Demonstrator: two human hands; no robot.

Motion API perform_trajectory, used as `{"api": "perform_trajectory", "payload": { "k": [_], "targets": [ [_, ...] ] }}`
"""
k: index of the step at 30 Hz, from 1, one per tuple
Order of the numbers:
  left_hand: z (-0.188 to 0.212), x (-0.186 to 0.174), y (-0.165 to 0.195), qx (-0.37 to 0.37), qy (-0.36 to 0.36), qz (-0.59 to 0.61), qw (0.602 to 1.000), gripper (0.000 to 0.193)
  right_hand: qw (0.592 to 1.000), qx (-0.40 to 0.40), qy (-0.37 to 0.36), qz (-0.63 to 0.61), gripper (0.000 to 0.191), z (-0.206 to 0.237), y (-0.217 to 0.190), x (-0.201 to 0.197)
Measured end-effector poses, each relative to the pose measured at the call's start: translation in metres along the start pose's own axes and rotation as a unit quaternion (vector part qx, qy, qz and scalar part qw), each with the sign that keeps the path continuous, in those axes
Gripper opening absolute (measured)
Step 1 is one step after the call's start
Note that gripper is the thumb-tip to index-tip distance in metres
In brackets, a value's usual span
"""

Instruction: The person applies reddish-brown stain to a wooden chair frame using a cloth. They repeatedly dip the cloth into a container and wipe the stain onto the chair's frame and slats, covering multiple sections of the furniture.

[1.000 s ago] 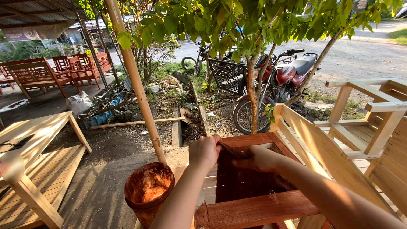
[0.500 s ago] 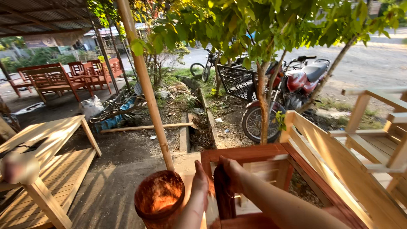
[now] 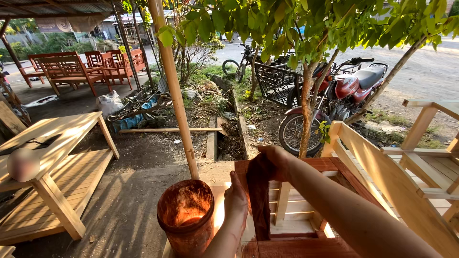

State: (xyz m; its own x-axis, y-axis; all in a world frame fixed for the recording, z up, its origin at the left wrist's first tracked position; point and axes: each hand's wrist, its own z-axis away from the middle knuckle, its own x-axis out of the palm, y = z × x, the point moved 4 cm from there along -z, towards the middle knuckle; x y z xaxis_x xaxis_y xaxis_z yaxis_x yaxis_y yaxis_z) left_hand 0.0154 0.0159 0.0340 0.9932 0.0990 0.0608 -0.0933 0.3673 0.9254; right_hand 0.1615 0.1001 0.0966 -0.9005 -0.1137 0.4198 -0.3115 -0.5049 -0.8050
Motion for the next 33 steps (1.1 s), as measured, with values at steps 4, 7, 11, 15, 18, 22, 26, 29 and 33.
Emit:
{"api": "perform_trajectory", "payload": {
  "k": [4,7,11,15,18,22,26,29,33],
  "targets": [
    [0.001,0.002,0.003,0.033,-0.009,-0.016,0.999,0.08,1.0,0.017,0.005,0.018,0.033,0.012,0.028,-0.029],
    [0.006,0.003,0.005,0.046,-0.003,-0.007,0.999,0.079,0.998,0.027,0.01,0.064,0.04,0.003,0.055,-0.018],
    [0.013,0.002,0.009,0.07,0.01,0.01,0.997,0.078,0.993,-0.006,0.046,0.111,0.047,-0.013,0.044,0.013],
    [0.018,-0.001,0.007,0.048,0.026,-0.012,0.998,0.078,0.991,0.015,0.076,0.11,0.05,-0.002,0.017,0.011],
    [0.023,0.001,0.011,0.102,-0.001,0.045,0.994,0.073,0.996,-0.023,0.03,0.085,0.04,-0.001,-0.015,-0.003],
    [0.03,0.001,0.017,0.096,-0.002,0.038,0.995,0.071,0.989,-0.041,-0.048,0.135,0.033,-0.002,-0.008,-0.026],
    [0.034,0.003,0.022,0.07,0.0,-0.029,0.997,0.068,0.966,-0.027,-0.007,0.256,0.021,-0.01,0.047,-0.028],
    [0.033,0.003,0.024,0.079,0.011,-0.051,0.995,0.073,0.98,-0.026,-0.027,0.193,0.016,-0.02,0.062,-0.01],
    [0.032,0.001,0.021,0.099,0.008,-0.062,0.993,0.078,0.994,0.023,0.023,0.108,0.02,-0.014,0.051,-0.025]
  ]
}}
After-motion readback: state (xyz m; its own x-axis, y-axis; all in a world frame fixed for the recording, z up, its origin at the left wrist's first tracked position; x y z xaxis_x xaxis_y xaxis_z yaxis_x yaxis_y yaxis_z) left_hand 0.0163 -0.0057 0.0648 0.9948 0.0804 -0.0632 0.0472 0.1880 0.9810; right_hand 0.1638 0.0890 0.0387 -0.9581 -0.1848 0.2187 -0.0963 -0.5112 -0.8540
